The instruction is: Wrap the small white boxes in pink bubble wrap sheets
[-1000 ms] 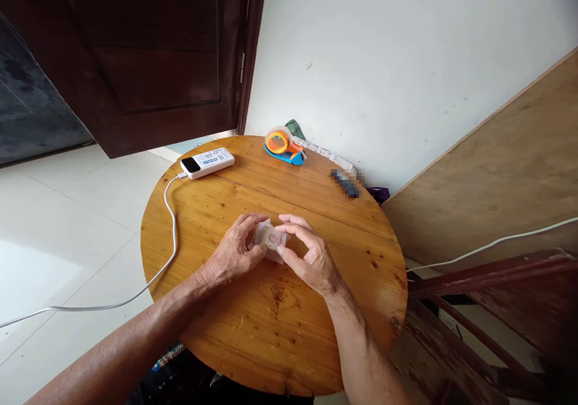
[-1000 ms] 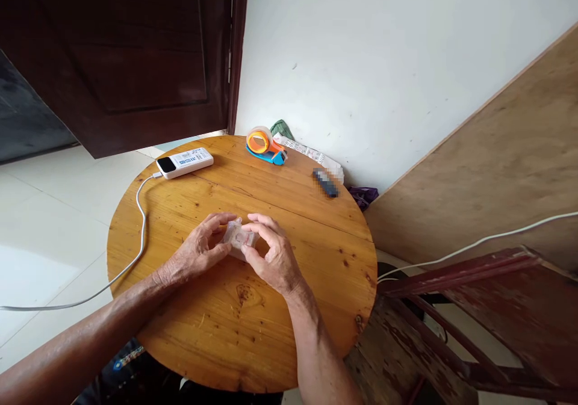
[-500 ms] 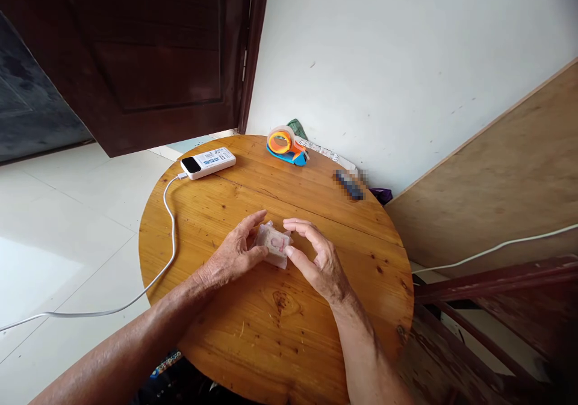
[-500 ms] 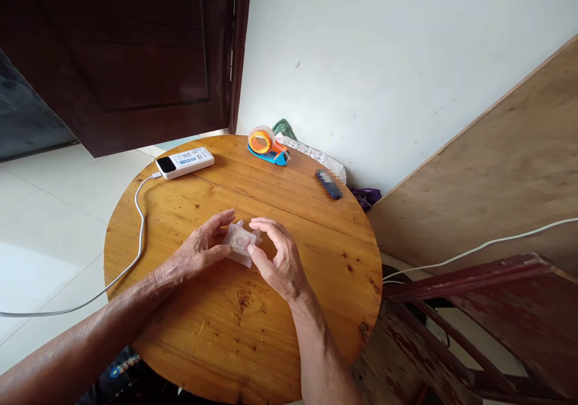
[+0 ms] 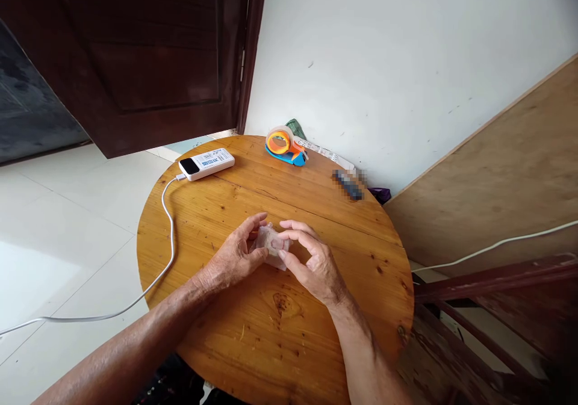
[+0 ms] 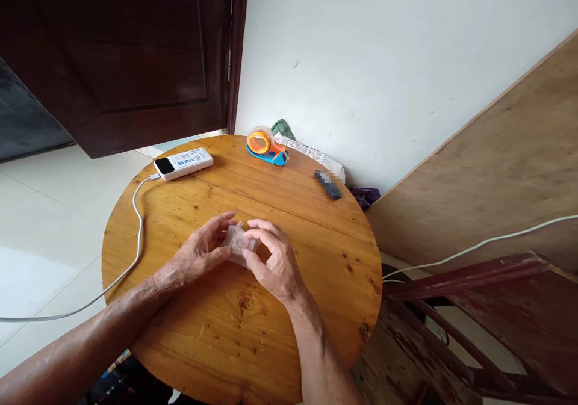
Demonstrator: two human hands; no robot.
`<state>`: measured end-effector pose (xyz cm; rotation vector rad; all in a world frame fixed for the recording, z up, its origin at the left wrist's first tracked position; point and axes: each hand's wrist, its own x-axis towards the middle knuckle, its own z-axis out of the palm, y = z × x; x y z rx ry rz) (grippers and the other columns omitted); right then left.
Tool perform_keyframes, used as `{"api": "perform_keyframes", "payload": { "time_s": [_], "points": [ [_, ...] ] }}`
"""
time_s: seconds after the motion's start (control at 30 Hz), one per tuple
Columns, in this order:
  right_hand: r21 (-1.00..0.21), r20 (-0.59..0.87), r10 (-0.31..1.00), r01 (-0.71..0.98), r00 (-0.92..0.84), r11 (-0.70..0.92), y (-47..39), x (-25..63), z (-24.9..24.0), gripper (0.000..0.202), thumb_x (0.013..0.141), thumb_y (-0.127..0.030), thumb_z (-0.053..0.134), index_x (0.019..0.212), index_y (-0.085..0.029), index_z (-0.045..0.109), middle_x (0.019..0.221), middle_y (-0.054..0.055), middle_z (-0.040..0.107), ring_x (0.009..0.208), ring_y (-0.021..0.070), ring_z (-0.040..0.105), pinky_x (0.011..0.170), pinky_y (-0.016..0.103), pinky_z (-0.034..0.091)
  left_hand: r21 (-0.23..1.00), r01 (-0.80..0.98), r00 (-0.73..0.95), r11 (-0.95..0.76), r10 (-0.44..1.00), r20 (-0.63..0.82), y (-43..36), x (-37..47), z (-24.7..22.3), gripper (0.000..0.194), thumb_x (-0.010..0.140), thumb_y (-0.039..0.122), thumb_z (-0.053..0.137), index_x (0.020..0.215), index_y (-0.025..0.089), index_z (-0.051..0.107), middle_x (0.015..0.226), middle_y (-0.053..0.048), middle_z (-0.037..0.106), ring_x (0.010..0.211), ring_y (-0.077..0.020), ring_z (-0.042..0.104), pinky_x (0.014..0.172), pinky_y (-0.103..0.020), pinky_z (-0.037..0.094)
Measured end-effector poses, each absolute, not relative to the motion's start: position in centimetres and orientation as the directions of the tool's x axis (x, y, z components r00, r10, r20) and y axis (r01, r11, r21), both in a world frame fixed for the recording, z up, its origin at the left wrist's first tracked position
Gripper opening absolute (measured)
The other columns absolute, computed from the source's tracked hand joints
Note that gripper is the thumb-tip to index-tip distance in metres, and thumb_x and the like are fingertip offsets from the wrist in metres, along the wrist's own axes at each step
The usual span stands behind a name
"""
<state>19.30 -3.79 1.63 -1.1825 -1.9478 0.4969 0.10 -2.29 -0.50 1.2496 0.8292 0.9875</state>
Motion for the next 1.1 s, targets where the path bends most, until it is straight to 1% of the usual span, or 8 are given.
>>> {"api": "perform_keyframes", "payload": {
  "time_s": [0.13, 0.2, 0.43, 0.53, 0.63, 0.8, 1.0, 1.1],
  "points": [
    [-0.616, 0.493, 0.84, 0.591, -0.226, 0.521, -3.8, 18.8, 1.4, 0.012, 0.087, -0.016, 0.061, 0.089, -0.025, 0.069, 0.117, 0.007, 0.068, 0.11, 0.0229, 0.064, 0.099, 0.04, 0.048, 0.989, -0.147, 0.358, -0.008, 0.932, 0.06, -2.3, 0.3, -0.9, 0.071, 0.074, 0.022, 0.068, 0.14, 0.014, 0.041, 0.139, -0.018, 0.053, 0.118, -0.0263, 0.059, 0.103, -0.041, 0.047],
    [-0.633, 0.506, 0.839, 0.574, -0.202, 0.52, -3.7, 18.7, 1.3, 0.012, 0.089, -0.017, 0.06, 0.087, -0.025, 0.069, 0.116, 0.007, 0.069, 0.109, 0.0221, 0.064, 0.098, 0.039, 0.048, 0.992, -0.126, 0.348, -0.02, 0.936, 0.063, -2.4, 0.4, -1.0, 0.069, 0.075, 0.021, 0.066, 0.14, 0.014, 0.042, 0.139, -0.018, 0.053, 0.117, -0.0264, 0.058, 0.103, -0.043, 0.047],
    [-0.856, 0.332, 0.943, 0.411, -0.03, 0.315, -3.1, 18.6, 1.9, 0.01, 0.088, -0.029, 0.061, 0.082, -0.024, 0.067, 0.113, 0.007, 0.071, 0.111, 0.0244, 0.064, 0.099, 0.039, 0.047, 0.978, 0.079, 0.301, -0.195, 0.94, 0.164, -3.1, 0.7, -0.6, 0.073, 0.072, 0.012, 0.061, 0.143, 0.018, 0.044, 0.128, -0.012, 0.054, 0.117, -0.0275, 0.054, 0.106, -0.048, 0.043],
    [-0.901, 0.221, 0.975, 0.379, -0.018, 0.211, -2.8, 18.6, 2.6, 0.014, 0.087, -0.033, 0.062, 0.077, -0.023, 0.067, 0.111, 0.006, 0.072, 0.108, 0.0252, 0.064, 0.093, 0.037, 0.048, 0.975, 0.069, 0.311, -0.212, 0.933, 0.181, -3.4, 0.8, -0.6, 0.077, 0.071, 0.011, 0.061, 0.145, 0.023, 0.041, 0.129, -0.009, 0.052, 0.119, -0.0268, 0.053, 0.106, -0.046, 0.043],
    [-0.91, 0.142, 0.989, 0.388, -0.035, 0.145, -2.4, 18.6, 3.4, 0.018, 0.085, -0.034, 0.06, 0.074, -0.022, 0.066, 0.11, 0.006, 0.072, 0.106, 0.0255, 0.064, 0.088, 0.036, 0.048, 0.98, 0.063, 0.313, -0.191, 0.936, 0.162, -3.5, 0.9, -0.8, 0.082, 0.071, 0.012, 0.062, 0.148, 0.023, 0.037, 0.13, -0.011, 0.05, 0.113, -0.0256, 0.054, 0.101, -0.044, 0.047],
    [-0.922, 0.129, 0.991, 0.365, -0.014, 0.125, -1.7, 18.7, 4.5, 0.019, 0.084, -0.036, 0.06, 0.074, -0.021, 0.065, 0.113, 0.007, 0.072, 0.106, 0.0248, 0.063, 0.088, 0.037, 0.047, 0.992, 0.001, 0.389, -0.129, 0.914, 0.118, -3.5, 1.0, -1.4, 0.087, 0.074, 0.013, 0.064, 0.153, 0.021, 0.028, 0.138, -0.013, 0.049, 0.118, -0.0269, 0.054, 0.102, -0.043, 0.047],
    [-0.964, 0.138, 0.987, 0.241, 0.087, 0.114, -0.8, 19.0, 5.2, 0.018, 0.081, -0.039, 0.064, 0.084, -0.022, 0.068, 0.112, 0.007, 0.074, 0.105, 0.0235, 0.064, 0.092, 0.039, 0.047, 0.991, -0.053, 0.419, -0.123, 0.898, 0.134, -3.6, 1.1, -1.7, 0.091, 0.074, 0.008, 0.062, 0.155, 0.022, 0.025, 0.149, -0.014, 0.042, 0.135, -0.0311, 0.045, 0.109, -0.047, 0.042],
    [-0.964, 0.15, 0.984, 0.237, 0.101, 0.122, 0.0, 19.4, 4.9, 0.02, 0.08, -0.041, 0.065, 0.081, -0.021, 0.068, 0.11, 0.006, 0.075, 0.106, 0.0236, 0.064, 0.093, 0.039, 0.047, 0.988, -0.058, 0.436, -0.141, 0.887, 0.152, -3.6, 1.1, -1.5, 0.092, 0.074, 0.01, 0.064, 0.156, 0.022, 0.023, 0.151, -0.015, 0.041, 0.138, -0.0325, 0.042, 0.111, -0.049, 0.04]
  ]
}}
